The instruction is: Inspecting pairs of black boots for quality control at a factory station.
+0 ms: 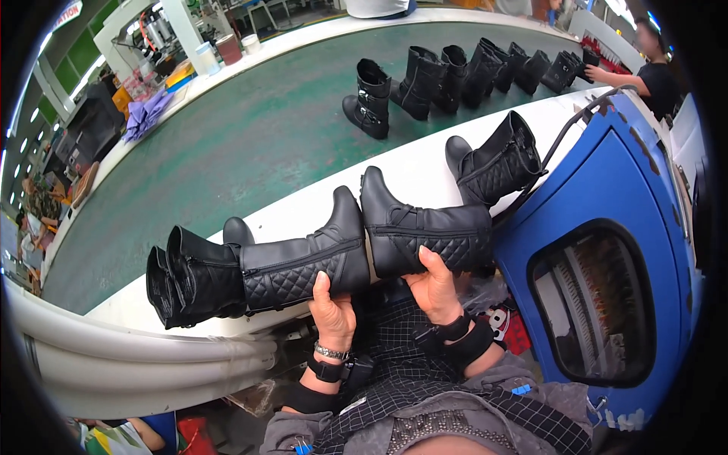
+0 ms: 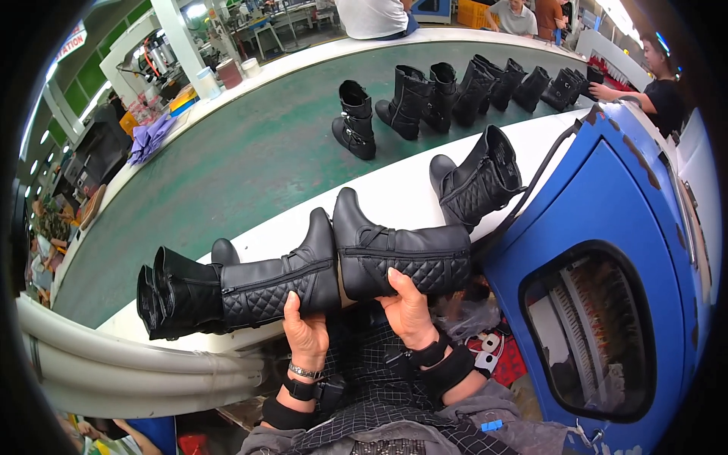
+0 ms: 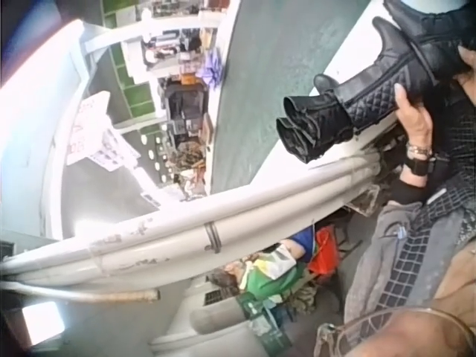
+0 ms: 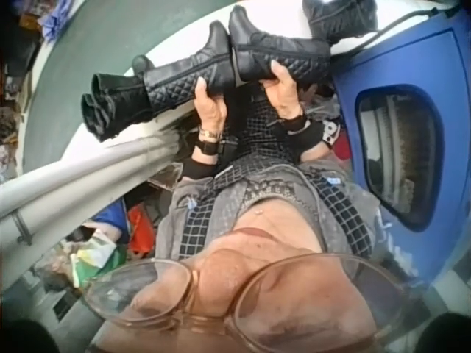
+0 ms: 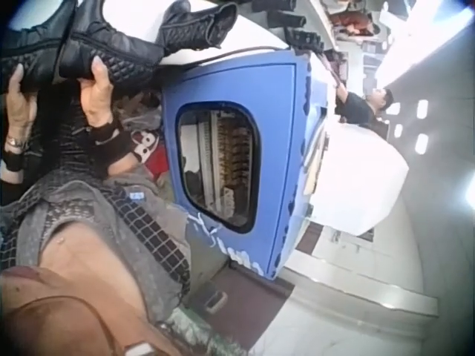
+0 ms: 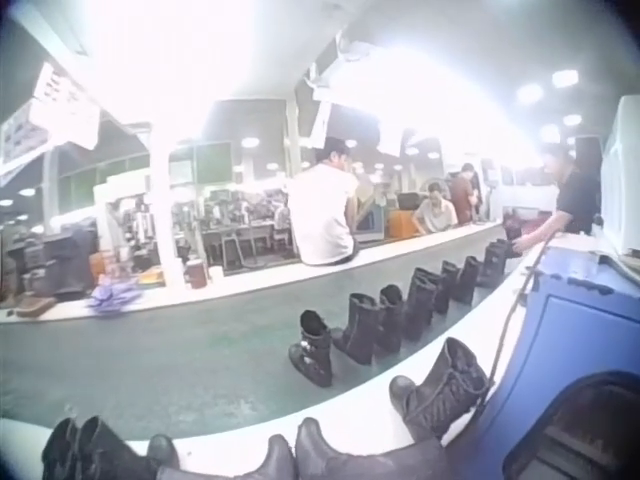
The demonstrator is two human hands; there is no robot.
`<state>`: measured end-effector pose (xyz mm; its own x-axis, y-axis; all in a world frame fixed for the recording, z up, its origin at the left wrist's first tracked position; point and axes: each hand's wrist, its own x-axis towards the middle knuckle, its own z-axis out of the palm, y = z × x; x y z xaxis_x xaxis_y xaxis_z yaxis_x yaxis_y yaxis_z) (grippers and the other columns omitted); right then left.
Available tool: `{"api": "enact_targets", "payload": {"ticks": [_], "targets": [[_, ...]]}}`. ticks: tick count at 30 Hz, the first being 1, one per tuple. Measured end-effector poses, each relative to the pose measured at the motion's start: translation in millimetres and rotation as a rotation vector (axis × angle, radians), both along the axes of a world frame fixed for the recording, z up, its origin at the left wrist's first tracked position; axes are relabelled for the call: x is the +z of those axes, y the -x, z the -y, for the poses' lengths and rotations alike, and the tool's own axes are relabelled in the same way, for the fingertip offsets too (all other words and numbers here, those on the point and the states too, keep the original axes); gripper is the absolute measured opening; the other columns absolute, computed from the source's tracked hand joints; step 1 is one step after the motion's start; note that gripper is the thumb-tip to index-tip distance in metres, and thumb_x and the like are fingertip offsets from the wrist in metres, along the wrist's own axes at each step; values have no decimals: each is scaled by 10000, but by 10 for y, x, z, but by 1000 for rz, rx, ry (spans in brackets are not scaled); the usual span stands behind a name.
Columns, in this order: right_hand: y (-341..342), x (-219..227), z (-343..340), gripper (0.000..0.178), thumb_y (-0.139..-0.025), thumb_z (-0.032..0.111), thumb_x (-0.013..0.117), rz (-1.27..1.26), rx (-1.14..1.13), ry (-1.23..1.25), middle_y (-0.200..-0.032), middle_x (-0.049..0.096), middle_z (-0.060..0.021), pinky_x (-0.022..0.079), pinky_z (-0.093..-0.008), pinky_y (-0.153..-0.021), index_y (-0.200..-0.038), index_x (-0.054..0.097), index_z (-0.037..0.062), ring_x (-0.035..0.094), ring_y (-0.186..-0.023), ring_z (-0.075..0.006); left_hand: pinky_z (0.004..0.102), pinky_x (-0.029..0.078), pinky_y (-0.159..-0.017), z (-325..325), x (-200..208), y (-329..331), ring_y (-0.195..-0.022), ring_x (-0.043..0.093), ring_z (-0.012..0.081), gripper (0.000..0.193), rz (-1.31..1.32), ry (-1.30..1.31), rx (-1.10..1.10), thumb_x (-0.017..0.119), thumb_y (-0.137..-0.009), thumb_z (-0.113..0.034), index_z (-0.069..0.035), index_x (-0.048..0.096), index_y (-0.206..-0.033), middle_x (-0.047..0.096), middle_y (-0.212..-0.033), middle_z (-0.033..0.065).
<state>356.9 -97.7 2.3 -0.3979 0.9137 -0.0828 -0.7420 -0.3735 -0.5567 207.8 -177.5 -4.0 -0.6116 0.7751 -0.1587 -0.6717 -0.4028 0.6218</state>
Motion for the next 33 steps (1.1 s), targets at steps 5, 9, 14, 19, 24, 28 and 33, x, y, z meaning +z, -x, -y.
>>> {"api": "enact_targets", "payload": {"ticks": [5, 9, 14, 19, 24, 28, 33], "targets": [[0, -73, 27, 304, -827, 128, 637, -46, 10, 115, -1103, 650, -54, 460, -427, -952, -1128, 619, 90, 612, -1044, -210, 406, 477, -961, -61, 39, -48, -1095, 592, 231, 396, -20, -8, -6, 585, -906, -284, -25, 545, -1202, 611, -1180, 96], [7, -107, 30, 327, -821, 121, 640, -52, 9, 91, -1116, 645, -56, 454, -420, -964, -1145, 611, 90, 605, -1058, -213, 407, 476, -962, -62, 51, -61, -1093, 593, 232, 399, -15, 10, 3, 580, -909, -297, -29, 546, -1202, 612, -1179, 94], [16, -131, 37, 321, -855, 208, 604, -2, -13, 48, -1120, 659, -94, 457, -385, -941, -1109, 634, 14, 618, -1041, -227, 426, 486, -947, -83, 29, -43, -1096, 592, 243, 416, -30, 22, -10, 576, -909, -319, -29, 546, -1207, 611, -1183, 97], [10, -142, 13, 320, -855, 205, 601, 16, 10, 33, -1128, 657, -95, 455, -382, -951, -1111, 638, 17, 617, -1044, -224, 431, 488, -944, -83, 37, -32, -1101, 591, 247, 429, -66, 14, -30, 578, -904, -314, -26, 541, -1219, 607, -1196, 98], [-12, -108, 17, 330, -852, 195, 602, 16, 25, 27, -1118, 656, -98, 454, -387, -968, -1129, 625, 17, 615, -1053, -227, 428, 486, -948, -50, 53, -11, -1114, 582, 248, 428, -98, 4, -58, 570, -904, -300, -32, 530, -1235, 595, -1213, 97], [-33, 8, 32, 341, -825, 124, 625, 133, -55, -81, -1138, 634, -107, 466, -373, -948, -1145, 606, 10, 605, -1045, -209, 428, 470, -970, -18, 83, -5, -1141, 560, 242, 431, -225, 30, -30, 571, -900, -233, -35, 496, -1275, 570, -1234, 96], [-202, 528, 75, 402, -795, 73, 698, 690, -74, -520, -1138, 610, -80, 448, -308, -922, -1172, 580, -3, 580, -1020, -177, 337, 449, -943, 136, 238, 58, -1079, 563, 190, 443, -1046, 242, 60, 673, -822, -79, 5, 536, -1234, 595, -1176, 94]]}}
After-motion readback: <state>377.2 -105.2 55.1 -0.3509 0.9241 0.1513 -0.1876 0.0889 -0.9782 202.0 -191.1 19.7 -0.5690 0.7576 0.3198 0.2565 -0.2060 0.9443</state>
